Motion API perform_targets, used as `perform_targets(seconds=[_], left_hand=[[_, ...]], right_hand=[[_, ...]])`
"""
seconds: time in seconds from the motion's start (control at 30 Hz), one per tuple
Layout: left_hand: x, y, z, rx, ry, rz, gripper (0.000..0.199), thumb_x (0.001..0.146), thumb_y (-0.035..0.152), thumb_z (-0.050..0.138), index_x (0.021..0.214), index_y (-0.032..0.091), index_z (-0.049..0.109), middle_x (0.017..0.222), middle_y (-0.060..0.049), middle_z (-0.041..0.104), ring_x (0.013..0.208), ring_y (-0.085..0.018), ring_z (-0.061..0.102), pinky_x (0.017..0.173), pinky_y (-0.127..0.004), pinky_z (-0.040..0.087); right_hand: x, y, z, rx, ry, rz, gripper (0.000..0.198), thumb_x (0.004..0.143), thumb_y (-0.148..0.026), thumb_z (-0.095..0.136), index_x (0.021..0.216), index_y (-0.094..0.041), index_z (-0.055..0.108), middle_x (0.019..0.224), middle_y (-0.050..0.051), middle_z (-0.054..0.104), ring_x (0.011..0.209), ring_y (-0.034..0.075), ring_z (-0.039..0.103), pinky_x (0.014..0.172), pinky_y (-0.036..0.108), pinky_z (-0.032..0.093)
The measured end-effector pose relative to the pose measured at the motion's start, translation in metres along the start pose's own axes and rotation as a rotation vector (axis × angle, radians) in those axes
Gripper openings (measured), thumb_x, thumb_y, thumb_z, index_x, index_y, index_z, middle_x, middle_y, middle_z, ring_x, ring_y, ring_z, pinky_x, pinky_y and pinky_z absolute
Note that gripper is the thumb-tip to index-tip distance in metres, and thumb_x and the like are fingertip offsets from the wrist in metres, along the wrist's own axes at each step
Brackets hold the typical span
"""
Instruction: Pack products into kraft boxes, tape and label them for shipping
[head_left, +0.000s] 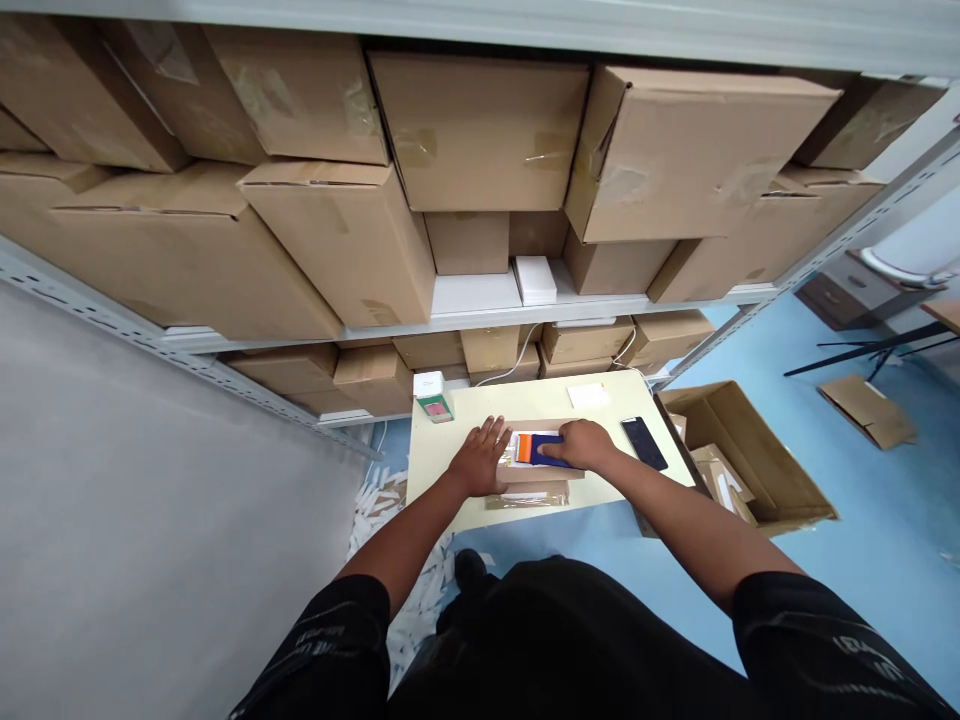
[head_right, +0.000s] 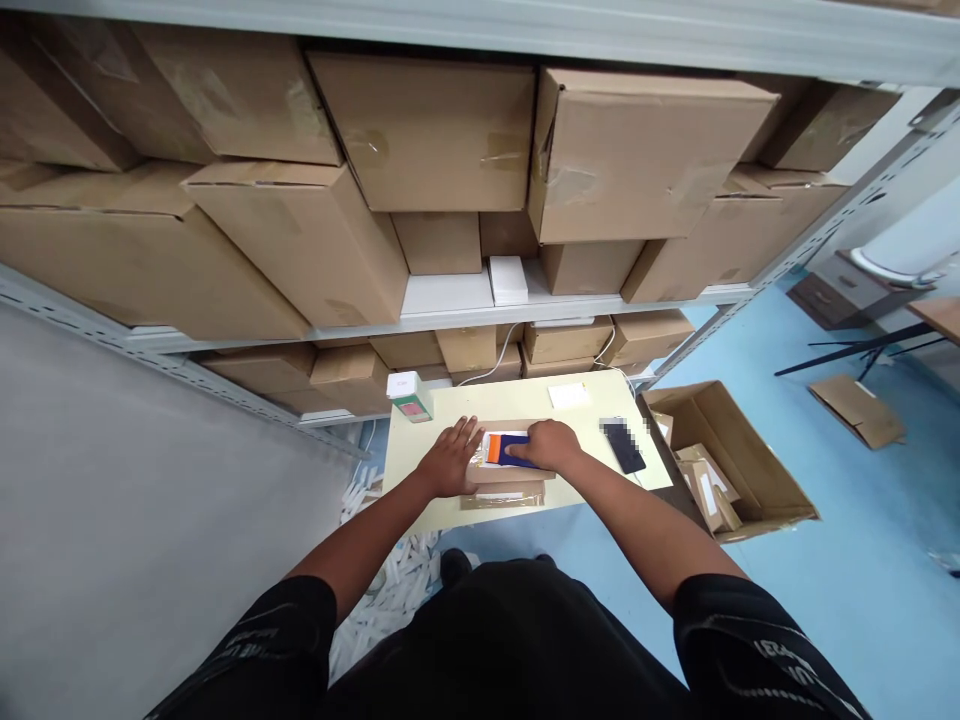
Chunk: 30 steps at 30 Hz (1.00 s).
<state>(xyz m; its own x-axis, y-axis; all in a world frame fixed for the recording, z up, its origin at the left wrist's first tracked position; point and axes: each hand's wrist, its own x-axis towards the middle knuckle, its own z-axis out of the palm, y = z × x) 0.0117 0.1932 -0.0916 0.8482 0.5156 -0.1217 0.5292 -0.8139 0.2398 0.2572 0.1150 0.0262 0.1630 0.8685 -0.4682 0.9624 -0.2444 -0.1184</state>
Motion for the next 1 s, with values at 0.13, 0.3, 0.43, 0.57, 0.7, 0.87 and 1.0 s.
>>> perform_targets(seconds=[0.13,0.3,0.43,0.57,0.7,0.87,1.0], left_hand=[[0.004,-0.005,-0.001,0.007,-0.010,-0.009,0.121,0.069,0.058,0.078,0.168,0.015,0.023,0.176,-0.020,0.008,0.162,-0.042,0.007,0.128,-0.057,0.011],[0.007,-0.007,-0.002,0.033,-0.041,-0.032,0.121,0.071,0.060,0.076,0.168,0.014,0.023,0.176,-0.020,0.008,0.162,-0.041,0.007,0.128,-0.057,0.013],[0.009,-0.007,-0.003,0.040,-0.055,-0.032,0.122,0.071,0.061,0.076,0.168,0.012,0.022,0.176,-0.021,0.007,0.162,-0.042,0.008,0.127,-0.058,0.015],[0.010,-0.009,-0.002,0.050,-0.052,-0.029,0.122,0.071,0.060,0.076,0.168,0.011,0.022,0.175,-0.021,0.007,0.162,-0.043,0.008,0.127,-0.058,0.016],[0.010,-0.011,0.000,0.042,-0.033,-0.022,0.121,0.070,0.062,0.077,0.168,0.012,0.025,0.175,-0.021,0.010,0.162,-0.043,0.009,0.127,-0.058,0.016],[0.012,-0.011,0.003,0.024,0.003,-0.019,0.123,0.070,0.065,0.078,0.168,0.014,0.025,0.175,-0.020,0.013,0.162,-0.043,0.010,0.128,-0.057,0.017],[0.013,-0.011,0.006,0.025,0.008,-0.024,0.124,0.068,0.066,0.079,0.168,0.014,0.025,0.175,-0.020,0.013,0.162,-0.043,0.010,0.128,-0.055,0.016]], right_hand=[[0.009,0.004,-0.004,0.016,-0.014,-0.002,0.076,0.083,-0.086,0.055,0.105,-0.018,0.081,0.110,0.017,0.079,0.102,0.031,0.074,0.078,0.032,0.051],[0.017,0.008,-0.014,0.057,-0.067,-0.048,0.076,0.079,-0.084,0.064,0.114,-0.019,0.081,0.108,0.017,0.079,0.095,0.030,0.075,0.073,0.031,0.051],[0.019,0.028,-0.021,0.113,-0.085,-0.062,0.077,0.078,-0.086,0.064,0.114,-0.019,0.081,0.102,0.014,0.080,0.087,0.027,0.075,0.067,0.029,0.048],[0.013,0.073,-0.023,0.128,-0.071,-0.020,0.076,0.079,-0.086,0.061,0.104,-0.017,0.083,0.098,0.015,0.080,0.086,0.027,0.074,0.067,0.029,0.047],[0.000,0.146,-0.018,0.162,-0.063,0.058,0.072,0.083,-0.085,0.057,0.094,-0.018,0.083,0.093,0.014,0.080,0.087,0.027,0.073,0.070,0.030,0.045],[-0.005,0.224,0.001,0.124,-0.094,0.158,0.067,0.087,-0.079,0.056,0.098,-0.018,0.083,0.094,0.015,0.079,0.089,0.029,0.072,0.073,0.033,0.045],[0.018,0.219,0.024,0.047,-0.086,0.149,0.073,0.084,-0.082,0.057,0.102,-0.015,0.082,0.106,0.021,0.078,0.099,0.033,0.072,0.077,0.035,0.048]])
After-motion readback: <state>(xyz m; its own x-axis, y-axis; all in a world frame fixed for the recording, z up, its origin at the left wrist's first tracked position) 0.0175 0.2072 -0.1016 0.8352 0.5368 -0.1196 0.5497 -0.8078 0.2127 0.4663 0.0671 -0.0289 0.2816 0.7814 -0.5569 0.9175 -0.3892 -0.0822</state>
